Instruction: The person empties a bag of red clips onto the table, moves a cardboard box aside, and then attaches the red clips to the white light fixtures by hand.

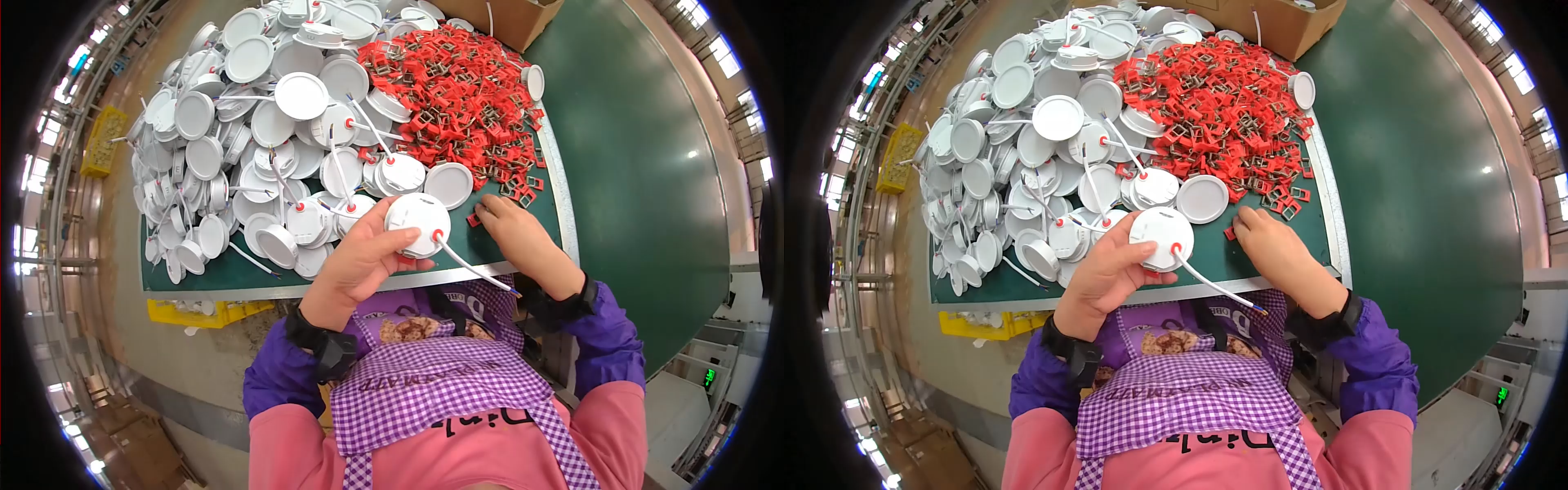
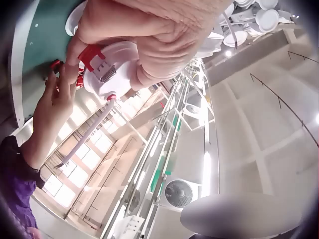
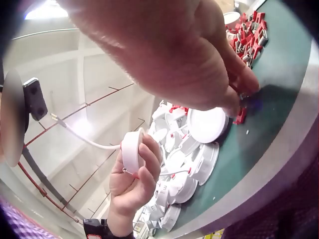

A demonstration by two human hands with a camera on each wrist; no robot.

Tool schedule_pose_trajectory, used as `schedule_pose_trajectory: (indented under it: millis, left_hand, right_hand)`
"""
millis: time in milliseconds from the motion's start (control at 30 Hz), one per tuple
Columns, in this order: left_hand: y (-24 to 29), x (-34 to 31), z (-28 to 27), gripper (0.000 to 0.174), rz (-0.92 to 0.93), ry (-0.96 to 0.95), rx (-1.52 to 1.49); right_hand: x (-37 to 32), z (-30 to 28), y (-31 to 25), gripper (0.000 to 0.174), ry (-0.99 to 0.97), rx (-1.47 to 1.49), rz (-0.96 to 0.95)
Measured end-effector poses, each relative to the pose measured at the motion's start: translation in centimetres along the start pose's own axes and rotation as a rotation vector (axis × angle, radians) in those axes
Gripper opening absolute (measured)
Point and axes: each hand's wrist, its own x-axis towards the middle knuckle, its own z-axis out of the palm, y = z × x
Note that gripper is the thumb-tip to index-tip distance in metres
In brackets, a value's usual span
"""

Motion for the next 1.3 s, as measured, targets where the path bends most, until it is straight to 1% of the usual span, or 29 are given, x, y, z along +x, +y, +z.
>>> schedule_pose_trajectory:
  millis: [33, 67, 100, 133, 167, 233, 267, 300, 367, 433, 500, 533, 600, 633, 700, 733, 800, 833, 867, 1000, 1100, 1167, 1300]
  left_hand:
    - [-0.1, 0.1, 0.0, 0.043, -0.003, 0.031, 0.109]
    - [-0.3, 0.2, 0.1, 0.045, -0.005, 0.062, 0.218]
    - [-0.4, 0.3, 0.1, 0.045, -0.001, 0.068, 0.218]
    - [-0.5, 0.5, 0.1, 0.044, 0.008, 0.087, 0.256]
    - [-0.5, 0.7, 0.1, 0.044, 0.017, 0.107, 0.294]
    - [-0.5, 1.0, -0.2, 0.042, 0.053, 0.09, 0.346]
    - [-0.7, 1.0, -0.3, 0.039, 0.076, 0.074, 0.39]
    - [-0.8, 0.9, -0.2, 0.039, 0.073, 0.081, 0.385]
    - [-0.7, 1.2, 0.4, 0.038, 0.097, 0.096, 0.482]
    - [-0.8, 1.6, 0.7, 0.037, 0.116, 0.085, 0.5]
    - [-0.9, 1.7, 0.8, 0.037, 0.142, 0.088, 0.507]
    - [-0.9, 1.7, 0.9, 0.036, 0.163, 0.093, 0.523]
    - [-1.0, 1.8, 0.8, 0.035, 0.187, 0.105, 0.533]
    - [-1.1, 1.8, 0.8, 0.035, 0.207, 0.106, 0.556]
    - [-1.2, 1.9, 0.7, 0.034, 0.227, 0.108, 0.581]
    - [-1.3, 2.0, 0.6, 0.034, 0.235, 0.11, 0.601]
    - [-1.5, 2.1, 0.5, 0.034, 0.243, 0.109, 0.619]
    - [-1.5, 2.2, 0.4, 0.035, 0.269, 0.098, 0.64]
    - [-1.6, 2.2, 0.3, 0.036, 0.295, 0.087, 0.66]
    - [-1.2, 1.7, 1.0, 0.036, 0.282, 0.067, 0.742]
    - [-1.7, 2.0, 0.8, 0.036, 0.295, 0.062, 0.671]
    - [-2.2, 2.2, 0.5, 0.035, 0.449, 0.078, 0.745]
    - [-1.1, 1.5, 0.9, 0.035, 0.454, 0.068, 0.86]
  right_hand:
    - [-0.1, 0.1, 0.3, 0.015, 0.002, 0.004, -0.005]
    - [-0.1, 0.1, 0.7, 0.016, -0.011, -0.018, -0.063]
    - [-0.1, 0.3, 0.9, 0.017, -0.023, -0.04, -0.119]
    - [-0.2, 0.7, 1.0, 0.018, 0.046, -0.068, -0.12]
    - [-0.3, 1.3, 1.1, 0.018, 0.05, -0.068, -0.127]
    - [0.1, 1.4, 0.7, 0.016, 0.203, 0.199, 0.076]
    - [0.1, 1.3, 0.1, 0.014, 0.232, 0.479, 0.285]
    - [0.8, -0.2, -0.8, 0.014, 0.224, 0.484, 0.284]
    - [2.1, -3.4, -2.1, 0.012, -0.02, 1.041, 0.571]
    - [2.7, -4.3, -2.8, 0.013, -0.015, 1.024, 0.569]
    - [2.8, -4.4, -3.4, 0.013, 0.025, 0.885, 0.531]
    - [2.8, -4.2, -3.5, 0.013, 0.019, 0.885, 0.525]
    - [2.6, -3.7, -3.7, 0.013, 0.205, 1.066, 0.579]
    - [2.6, -3.5, -3.8, 0.013, 0.199, 1.064, 0.576]
    - [2.5, -3.2, -4.0, 0.013, 0.243, 0.972, 0.498]
    - [2.5, -3.2, -4.1, 0.013, 0.243, 0.973, 0.497]
    - [2.4, -3.3, -4.2, 0.015, 0.214, 0.848, 0.465]
    - [2.4, -3.3, -4.3, 0.015, 0.213, 0.846, 0.466]
    - [2.4, -3.2, -4.3, 0.016, 0.235, 0.806, 0.442]
    - [2.4, -3.3, -4.5, 0.016, 0.273, 0.726, 0.389]
    - [2.5, -3.4, -4.8, 0.014, 0.291, 0.7, 0.401]
    - [2.6, -3.6, -4.9, 0.014, 0.279, 0.71, 0.424]
    - [2.7, -3.5, -5.0, 0.013, 0.266, 0.772, 0.451]
